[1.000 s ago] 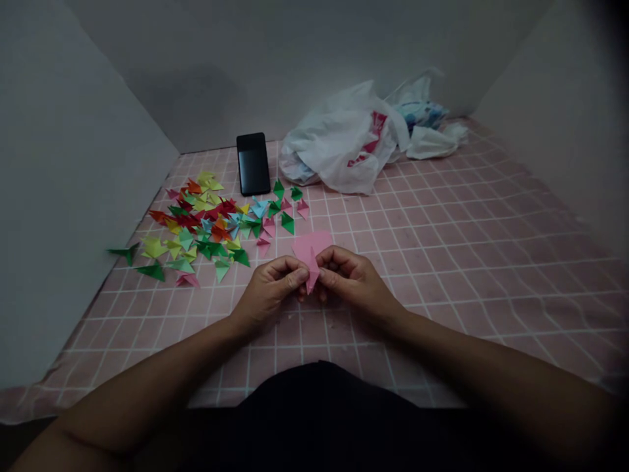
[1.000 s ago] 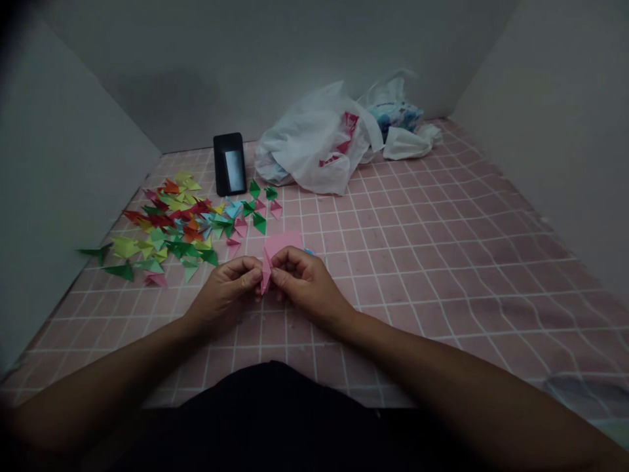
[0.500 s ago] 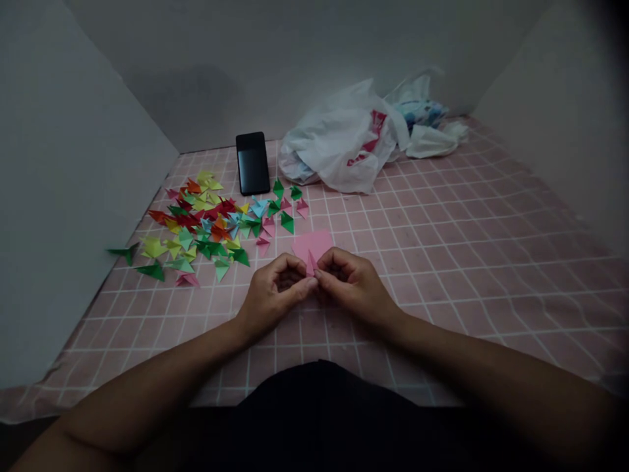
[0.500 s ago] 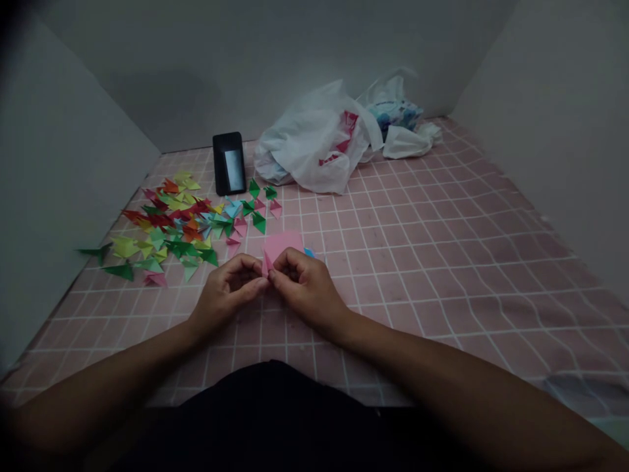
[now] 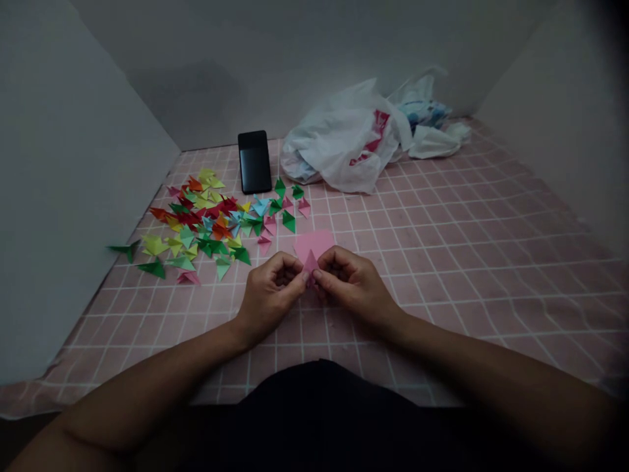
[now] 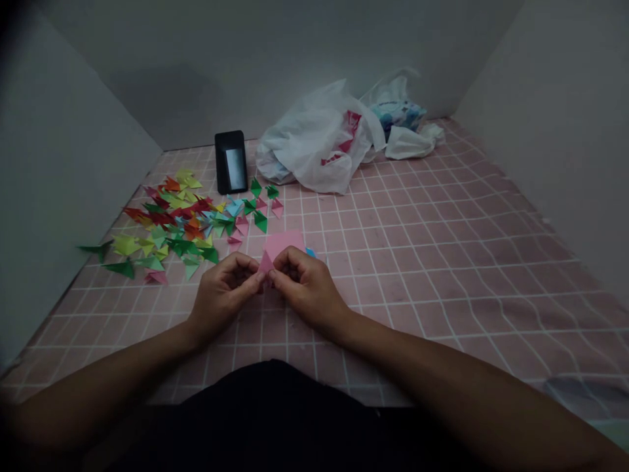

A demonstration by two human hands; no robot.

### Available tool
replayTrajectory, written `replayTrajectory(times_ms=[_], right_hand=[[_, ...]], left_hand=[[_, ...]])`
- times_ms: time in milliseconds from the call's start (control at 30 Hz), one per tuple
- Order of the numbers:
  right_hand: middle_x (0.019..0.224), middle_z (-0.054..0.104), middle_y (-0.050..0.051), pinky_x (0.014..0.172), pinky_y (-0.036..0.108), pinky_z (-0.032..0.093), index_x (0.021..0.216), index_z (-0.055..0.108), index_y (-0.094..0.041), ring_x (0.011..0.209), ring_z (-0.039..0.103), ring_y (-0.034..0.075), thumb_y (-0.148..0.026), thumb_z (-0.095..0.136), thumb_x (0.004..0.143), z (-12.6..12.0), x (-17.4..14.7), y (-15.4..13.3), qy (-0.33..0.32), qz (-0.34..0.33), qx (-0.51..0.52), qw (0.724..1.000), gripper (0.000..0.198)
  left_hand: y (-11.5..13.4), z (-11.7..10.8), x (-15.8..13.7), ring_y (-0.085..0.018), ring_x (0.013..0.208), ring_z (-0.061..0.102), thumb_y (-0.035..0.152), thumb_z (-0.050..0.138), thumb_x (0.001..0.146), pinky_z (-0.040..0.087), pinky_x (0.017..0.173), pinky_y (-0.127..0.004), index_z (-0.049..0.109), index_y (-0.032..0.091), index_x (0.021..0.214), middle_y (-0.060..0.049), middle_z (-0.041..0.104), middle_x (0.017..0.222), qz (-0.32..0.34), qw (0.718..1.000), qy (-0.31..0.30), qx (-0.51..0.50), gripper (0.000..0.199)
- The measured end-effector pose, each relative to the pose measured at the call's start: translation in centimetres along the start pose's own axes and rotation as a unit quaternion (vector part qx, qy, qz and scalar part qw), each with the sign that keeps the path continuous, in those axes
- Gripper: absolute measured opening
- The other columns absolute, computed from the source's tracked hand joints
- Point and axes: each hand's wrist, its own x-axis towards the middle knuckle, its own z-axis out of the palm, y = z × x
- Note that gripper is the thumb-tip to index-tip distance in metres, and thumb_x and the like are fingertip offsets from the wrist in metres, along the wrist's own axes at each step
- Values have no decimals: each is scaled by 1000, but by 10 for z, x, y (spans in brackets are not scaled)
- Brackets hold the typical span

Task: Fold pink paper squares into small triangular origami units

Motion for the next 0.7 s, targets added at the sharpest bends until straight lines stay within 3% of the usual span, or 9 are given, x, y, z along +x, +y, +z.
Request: replayTrajectory(times_ms=[200, 467, 700], right_hand=[[67, 60, -4, 54, 24, 42, 83, 55, -20, 56, 54, 9, -19, 64, 82, 1, 0, -2, -8, -13, 48, 999, 9], [65, 60, -3, 55, 24, 43, 82, 60, -18, 57, 55, 10, -17, 60, 80, -2, 0, -3, -26, 22, 72, 997, 2], [73, 60, -2, 56, 24, 45, 83, 61, -20, 61, 55, 10, -13, 55, 86, -2, -4, -2, -9, -66, 0, 998, 9]], left_hand=[[0, 1, 2, -11, 63, 62, 22, 72, 78, 52, 62, -23, 63, 17, 91, 0, 65, 74, -45, 994, -18, -95, 16], [-1, -4, 4, -11, 65, 61, 19, 68, 77, 51, 63, -23, 66, 17, 82, 0, 65, 72, -37, 993, -19, -111, 6], [-6, -4, 0, -12, 69, 65, 27, 65, 87, 53, 69, -25, 64, 19, 94, 1, 66, 78, -43, 985, -16, -167, 11]])
